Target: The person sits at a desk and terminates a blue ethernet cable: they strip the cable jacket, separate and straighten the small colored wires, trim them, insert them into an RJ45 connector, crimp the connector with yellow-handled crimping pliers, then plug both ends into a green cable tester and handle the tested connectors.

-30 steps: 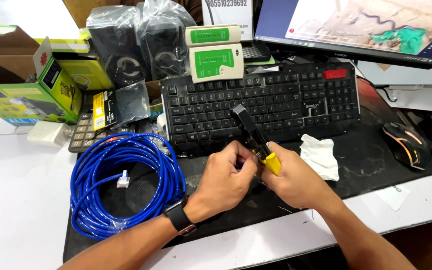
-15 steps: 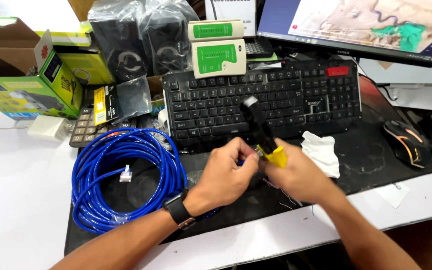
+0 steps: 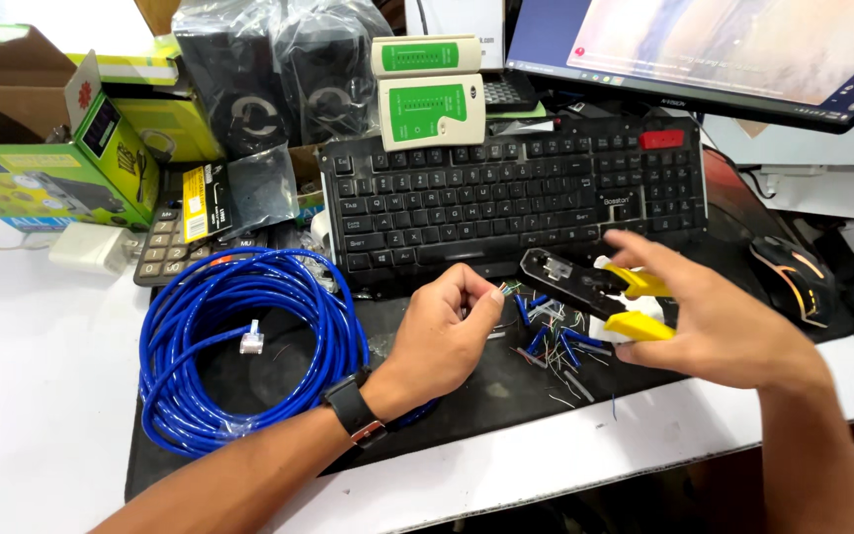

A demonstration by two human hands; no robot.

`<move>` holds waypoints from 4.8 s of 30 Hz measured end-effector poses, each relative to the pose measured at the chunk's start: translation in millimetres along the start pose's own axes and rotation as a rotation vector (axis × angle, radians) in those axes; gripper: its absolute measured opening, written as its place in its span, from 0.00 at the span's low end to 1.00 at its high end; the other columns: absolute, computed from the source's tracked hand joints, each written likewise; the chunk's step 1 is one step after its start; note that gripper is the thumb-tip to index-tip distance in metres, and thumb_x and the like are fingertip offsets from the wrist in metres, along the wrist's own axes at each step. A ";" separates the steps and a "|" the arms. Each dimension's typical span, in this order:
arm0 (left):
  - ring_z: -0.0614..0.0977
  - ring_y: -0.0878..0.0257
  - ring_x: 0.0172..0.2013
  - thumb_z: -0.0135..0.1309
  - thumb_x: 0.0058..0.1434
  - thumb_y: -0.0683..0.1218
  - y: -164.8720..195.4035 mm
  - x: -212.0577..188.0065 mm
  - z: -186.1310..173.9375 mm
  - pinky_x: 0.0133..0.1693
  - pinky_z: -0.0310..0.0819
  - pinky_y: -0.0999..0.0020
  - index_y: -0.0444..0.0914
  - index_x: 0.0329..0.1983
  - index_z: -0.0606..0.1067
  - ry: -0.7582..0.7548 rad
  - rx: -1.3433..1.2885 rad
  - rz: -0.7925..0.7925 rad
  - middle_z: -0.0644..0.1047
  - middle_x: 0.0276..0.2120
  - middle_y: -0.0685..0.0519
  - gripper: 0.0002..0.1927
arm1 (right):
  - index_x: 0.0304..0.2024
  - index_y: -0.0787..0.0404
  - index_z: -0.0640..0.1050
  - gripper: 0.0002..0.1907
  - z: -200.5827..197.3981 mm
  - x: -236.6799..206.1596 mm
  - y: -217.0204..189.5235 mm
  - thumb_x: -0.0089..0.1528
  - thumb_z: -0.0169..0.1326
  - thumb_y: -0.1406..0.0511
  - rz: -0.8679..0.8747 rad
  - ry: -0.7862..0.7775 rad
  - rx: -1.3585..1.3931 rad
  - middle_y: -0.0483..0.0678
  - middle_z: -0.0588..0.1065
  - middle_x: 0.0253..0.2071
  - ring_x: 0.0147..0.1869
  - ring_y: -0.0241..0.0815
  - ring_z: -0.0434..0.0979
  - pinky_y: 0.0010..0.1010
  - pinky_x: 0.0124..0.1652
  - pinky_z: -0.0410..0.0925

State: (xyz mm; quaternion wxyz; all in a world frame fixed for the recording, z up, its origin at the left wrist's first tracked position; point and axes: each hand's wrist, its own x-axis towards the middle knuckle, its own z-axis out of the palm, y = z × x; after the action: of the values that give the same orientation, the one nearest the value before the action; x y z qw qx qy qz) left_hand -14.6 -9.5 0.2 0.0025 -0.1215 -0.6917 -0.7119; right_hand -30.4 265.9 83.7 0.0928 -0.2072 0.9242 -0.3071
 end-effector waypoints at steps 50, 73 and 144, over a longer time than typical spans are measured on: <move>0.69 0.79 0.25 0.54 0.69 0.42 13.6 -35.0 -36.6 0.23 0.60 0.79 0.33 0.38 0.73 0.108 -0.068 0.077 0.74 0.26 0.61 0.07 | 0.50 0.68 0.76 0.12 88.8 57.5 -45.7 0.64 0.54 0.73 -0.175 0.042 0.808 0.50 0.79 0.39 0.43 0.36 0.81 0.28 0.45 0.75; 0.69 0.79 0.26 0.54 0.68 0.43 19.6 -34.6 -36.6 0.24 0.62 0.79 0.33 0.38 0.74 0.072 -0.046 0.028 0.74 0.26 0.60 0.07 | 0.51 0.70 0.76 0.12 95.9 56.4 -47.4 0.64 0.56 0.71 -0.229 0.030 0.739 0.49 0.79 0.36 0.39 0.34 0.81 0.26 0.40 0.75; 0.76 0.70 0.33 0.51 0.70 0.38 22.9 -35.4 -43.0 0.35 0.72 0.73 0.34 0.51 0.60 -0.145 -0.079 0.052 0.75 0.31 0.53 0.13 | 0.45 0.66 0.79 0.09 80.1 49.6 -61.2 0.62 0.55 0.75 -0.495 0.098 0.356 0.47 0.81 0.33 0.34 0.35 0.84 0.22 0.35 0.77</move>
State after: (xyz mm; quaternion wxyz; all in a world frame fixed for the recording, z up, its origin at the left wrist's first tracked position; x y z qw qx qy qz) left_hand 16.4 -58.8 15.9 -0.0338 -0.1908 -0.6581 -0.7276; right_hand -31.0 157.3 55.0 0.0056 -0.3915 0.7806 -0.4872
